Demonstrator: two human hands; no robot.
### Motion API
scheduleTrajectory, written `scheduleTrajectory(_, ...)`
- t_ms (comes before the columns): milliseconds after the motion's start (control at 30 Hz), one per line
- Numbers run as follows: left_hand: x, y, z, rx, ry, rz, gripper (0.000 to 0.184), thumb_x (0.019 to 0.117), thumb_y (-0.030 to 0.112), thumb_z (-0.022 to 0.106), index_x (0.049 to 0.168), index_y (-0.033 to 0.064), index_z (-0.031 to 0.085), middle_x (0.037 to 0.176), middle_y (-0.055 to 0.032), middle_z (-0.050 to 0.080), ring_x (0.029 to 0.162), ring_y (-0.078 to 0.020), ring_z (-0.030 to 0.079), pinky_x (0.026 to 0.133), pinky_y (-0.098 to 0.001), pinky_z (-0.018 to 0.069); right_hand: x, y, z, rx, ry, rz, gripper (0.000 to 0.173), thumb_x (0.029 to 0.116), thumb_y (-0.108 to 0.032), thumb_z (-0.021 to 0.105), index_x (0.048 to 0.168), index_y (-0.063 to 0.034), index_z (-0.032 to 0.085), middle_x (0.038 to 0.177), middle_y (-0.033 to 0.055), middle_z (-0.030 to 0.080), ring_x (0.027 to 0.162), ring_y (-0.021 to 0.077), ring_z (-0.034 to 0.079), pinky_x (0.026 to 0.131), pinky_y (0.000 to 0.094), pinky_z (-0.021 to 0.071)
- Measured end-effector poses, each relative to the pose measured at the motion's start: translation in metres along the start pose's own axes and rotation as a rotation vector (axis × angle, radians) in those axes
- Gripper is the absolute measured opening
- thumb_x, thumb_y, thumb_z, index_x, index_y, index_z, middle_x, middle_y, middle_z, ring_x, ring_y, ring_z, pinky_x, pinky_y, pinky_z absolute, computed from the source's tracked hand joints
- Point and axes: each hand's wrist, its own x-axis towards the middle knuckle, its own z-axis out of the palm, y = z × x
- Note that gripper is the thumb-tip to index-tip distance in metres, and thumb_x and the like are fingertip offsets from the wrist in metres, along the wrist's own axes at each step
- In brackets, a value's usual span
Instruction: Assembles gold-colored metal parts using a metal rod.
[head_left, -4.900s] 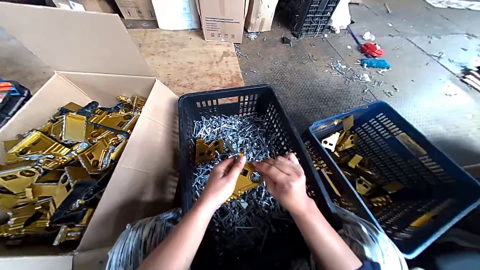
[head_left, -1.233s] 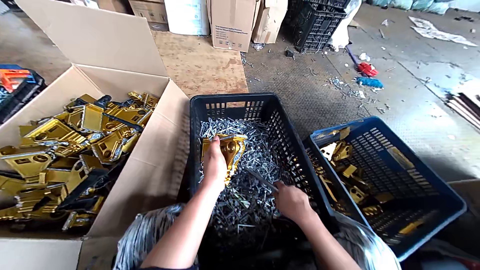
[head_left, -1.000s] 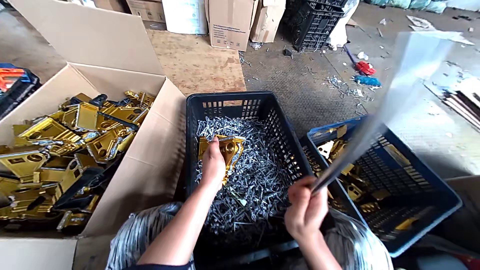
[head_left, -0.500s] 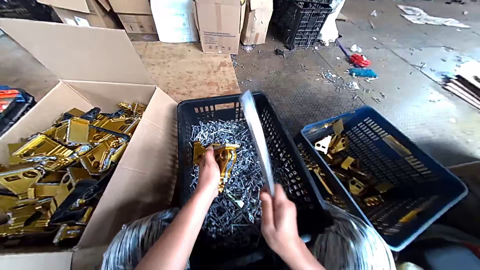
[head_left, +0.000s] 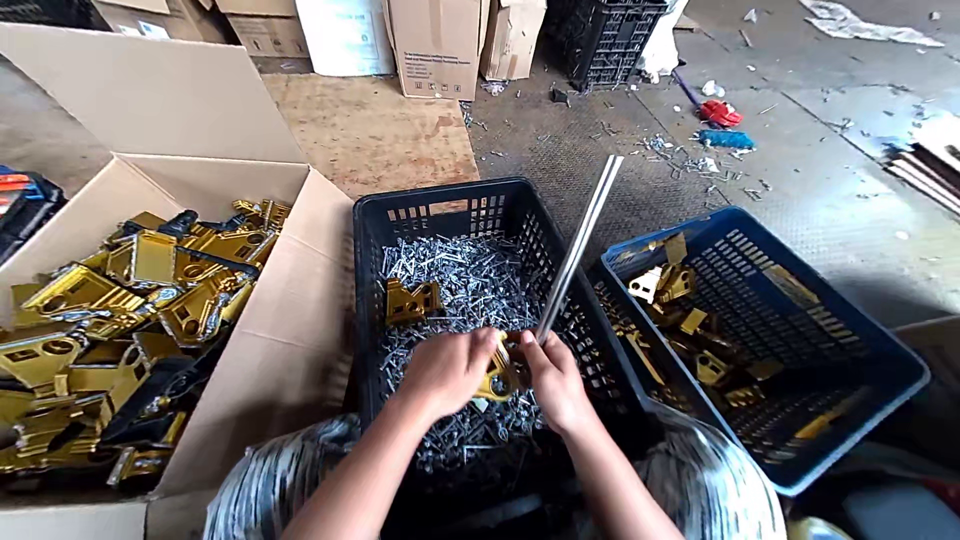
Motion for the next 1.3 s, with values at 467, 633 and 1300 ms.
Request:
scheduleTrajectory(467, -0.027, 0.015, 0.079, -1.208, 0.274, 0.080, 0.061, 0.0865, 0.019, 0.080, 0.131, -0.0068, 0.047, 0.113, -0.0092, 0.069, 0.106, -0.0140, 0.068, 0.097, -0.0334, 0.0570, -0.005, -0.006, 0.030, 0.487, 0.395, 0.032, 0.027, 0.1136, -0.021, 0.029, 0.111, -0.0030, 0.049, 0.083, 0.0050, 0.061, 0.074, 0.0115, 0.067, 0.069, 0.0308, 0.0597)
scheduleTrajectory(633, 0.000, 0.014, 0.071, -1.451, 0.442, -0.270, 0.029, 0.0955, 0.006, 0.068, 0.119, -0.0072, 0.058, 0.105, -0.0165, 0.070, 0.097, -0.0234, 0.070, 0.090, -0.0400, 0.0595, -0.009, 0.016, 0.020, 0.008, 0.118, -0.009, 0.030, 0.1090, -0.020, 0.038, 0.112, 0.0009, 0.059, 0.095, 0.0071, 0.061, 0.085, 0.0116, 0.064, 0.079, 0.0306, 0.0566)
scheduleTrajectory(1300, -0.003, 0.001, 0.010, -1.390, 0.350, -0.326, 0.025, 0.0881, -0.008, 0.069, 0.110, -0.0041, 0.059, 0.094, -0.0141, 0.072, 0.083, -0.0218, 0.073, 0.076, -0.0347, 0.0628, -0.040, 0.015, -0.021, -0.919, 0.330, -0.827, 0.050, 0.1095, -0.041, 0.033, 0.084, -0.0059, 0.058, 0.056, 0.0032, 0.051, 0.046, 0.0148, 0.053, 0.042, 0.0301, 0.0428)
